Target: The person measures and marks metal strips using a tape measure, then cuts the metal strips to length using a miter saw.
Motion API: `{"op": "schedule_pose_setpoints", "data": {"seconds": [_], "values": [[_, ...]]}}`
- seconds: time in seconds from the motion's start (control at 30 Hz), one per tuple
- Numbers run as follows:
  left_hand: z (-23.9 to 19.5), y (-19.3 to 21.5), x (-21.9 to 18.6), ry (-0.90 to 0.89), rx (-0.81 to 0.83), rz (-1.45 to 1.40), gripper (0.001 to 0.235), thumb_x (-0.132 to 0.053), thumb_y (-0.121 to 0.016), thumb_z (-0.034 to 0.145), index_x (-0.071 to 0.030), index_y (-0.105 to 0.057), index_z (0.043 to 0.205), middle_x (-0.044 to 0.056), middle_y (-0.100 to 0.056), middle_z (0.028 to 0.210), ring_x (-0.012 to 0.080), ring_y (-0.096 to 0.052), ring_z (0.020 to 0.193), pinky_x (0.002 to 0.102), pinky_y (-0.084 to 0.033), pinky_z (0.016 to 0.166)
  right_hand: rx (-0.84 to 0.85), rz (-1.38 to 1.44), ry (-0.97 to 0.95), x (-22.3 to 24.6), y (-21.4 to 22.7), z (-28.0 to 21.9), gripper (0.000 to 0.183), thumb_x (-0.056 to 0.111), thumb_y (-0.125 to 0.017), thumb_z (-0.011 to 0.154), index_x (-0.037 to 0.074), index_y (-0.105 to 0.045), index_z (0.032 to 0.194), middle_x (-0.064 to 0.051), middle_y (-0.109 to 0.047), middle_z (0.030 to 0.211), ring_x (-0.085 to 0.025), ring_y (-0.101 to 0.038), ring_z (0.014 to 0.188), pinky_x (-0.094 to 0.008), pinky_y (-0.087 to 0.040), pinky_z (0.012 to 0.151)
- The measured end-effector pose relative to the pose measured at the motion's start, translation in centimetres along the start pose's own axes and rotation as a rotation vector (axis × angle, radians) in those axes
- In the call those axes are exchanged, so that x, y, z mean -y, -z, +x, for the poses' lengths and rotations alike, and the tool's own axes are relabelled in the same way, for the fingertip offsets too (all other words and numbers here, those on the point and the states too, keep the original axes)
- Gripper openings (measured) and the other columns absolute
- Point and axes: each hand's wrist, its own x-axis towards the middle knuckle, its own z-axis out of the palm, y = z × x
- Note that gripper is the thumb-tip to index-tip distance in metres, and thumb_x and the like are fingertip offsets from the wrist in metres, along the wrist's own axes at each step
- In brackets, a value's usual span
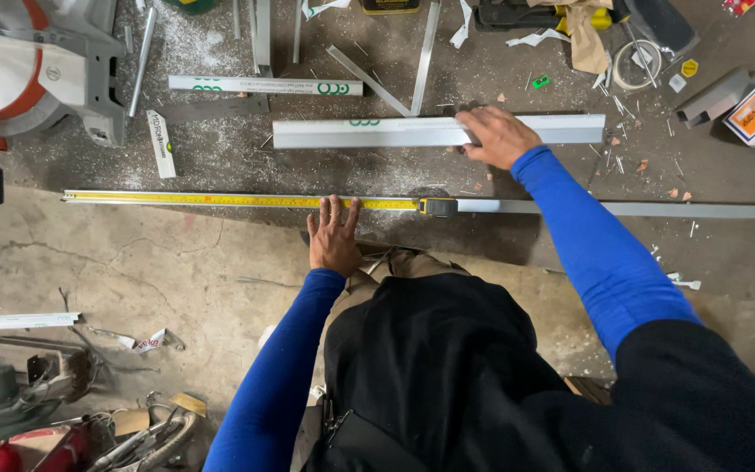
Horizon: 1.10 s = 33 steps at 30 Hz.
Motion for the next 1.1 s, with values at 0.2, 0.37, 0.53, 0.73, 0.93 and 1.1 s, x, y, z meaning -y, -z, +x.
{"op": "schedule_pose_setpoints", "data": {"seconds": [0.2,0.37,0.53,0.73,0.93,1.1], "values": [[0.1,0.2,-0.3,0.007,-0.005,0.022,0.086,-0.014,-0.063,0.079,-0.022,-0.033,0.159,0.024,-0.030,0.162,0.0428,-0.026,0.151,0.064,-0.024,0.118,-0.122,-0.080,0.059,-0.8,-0.8,-0.5,0.052,0.025,-0.080,0.081,0.005,-0.061,0.125,-0.017,-0.068,0.118,-0.033,-0.063,0.114,-0.044,-0.057,0.100],[0.0,0.6,-0.4,0.021,0.017,0.005,0.087,-0.014,-0.063,0.078,-0.024,-0.033,0.159,0.021,-0.030,0.163,0.0413,-0.025,0.152,0.064,-0.023,0.119,-0.134,-0.045,0.090,1.1,-3.1,-3.4,0.050,0.023,-0.079,0.086,0.000,-0.062,0.128,-0.020,-0.066,0.120,-0.035,-0.064,0.111,-0.042,-0.055,0.095],[0.2,0.7,-0.3,0.014,0.030,-0.021,0.089,-0.016,-0.065,0.076,-0.023,-0.032,0.158,0.023,-0.029,0.162,0.0429,-0.025,0.151,0.065,-0.023,0.117,-0.207,-0.058,0.016,3.2,-3.6,-5.9,0.045,0.022,-0.079,0.086,0.006,-0.065,0.125,-0.017,-0.066,0.126,-0.036,-0.063,0.119,-0.043,-0.054,0.102],[0.0,0.8,-0.2,0.001,0.033,-0.006,0.086,-0.015,-0.064,0.079,-0.022,-0.033,0.159,0.023,-0.030,0.162,0.0438,-0.026,0.152,0.066,-0.025,0.118,-0.200,-0.066,0.024,4.2,-3.8,-6.1,0.048,0.021,-0.079,0.088,0.005,-0.065,0.130,-0.018,-0.061,0.130,-0.036,-0.060,0.125,-0.044,-0.054,0.105],[0.0,0.8,-0.2,-0.001,0.052,0.001,0.086,-0.015,-0.063,0.079,-0.021,-0.032,0.159,0.024,-0.028,0.162,0.0448,-0.024,0.151,0.066,-0.023,0.117,-0.211,-0.030,0.068,4.8,-5.0,-6.1,0.042,0.021,-0.077,0.090,0.007,-0.065,0.128,-0.018,-0.060,0.133,-0.036,-0.058,0.129,-0.043,-0.053,0.105],[0.1,0.8,-0.1,0.003,0.054,0.009,0.085,-0.015,-0.062,0.080,-0.022,-0.032,0.160,0.023,-0.028,0.163,0.0435,-0.024,0.152,0.066,-0.023,0.118,-0.208,-0.159,0.113,3.6,-4.8,-5.2,0.041,0.020,-0.074,0.092,0.006,-0.064,0.130,-0.019,-0.060,0.134,-0.037,-0.057,0.130,-0.041,-0.051,0.109]]}}
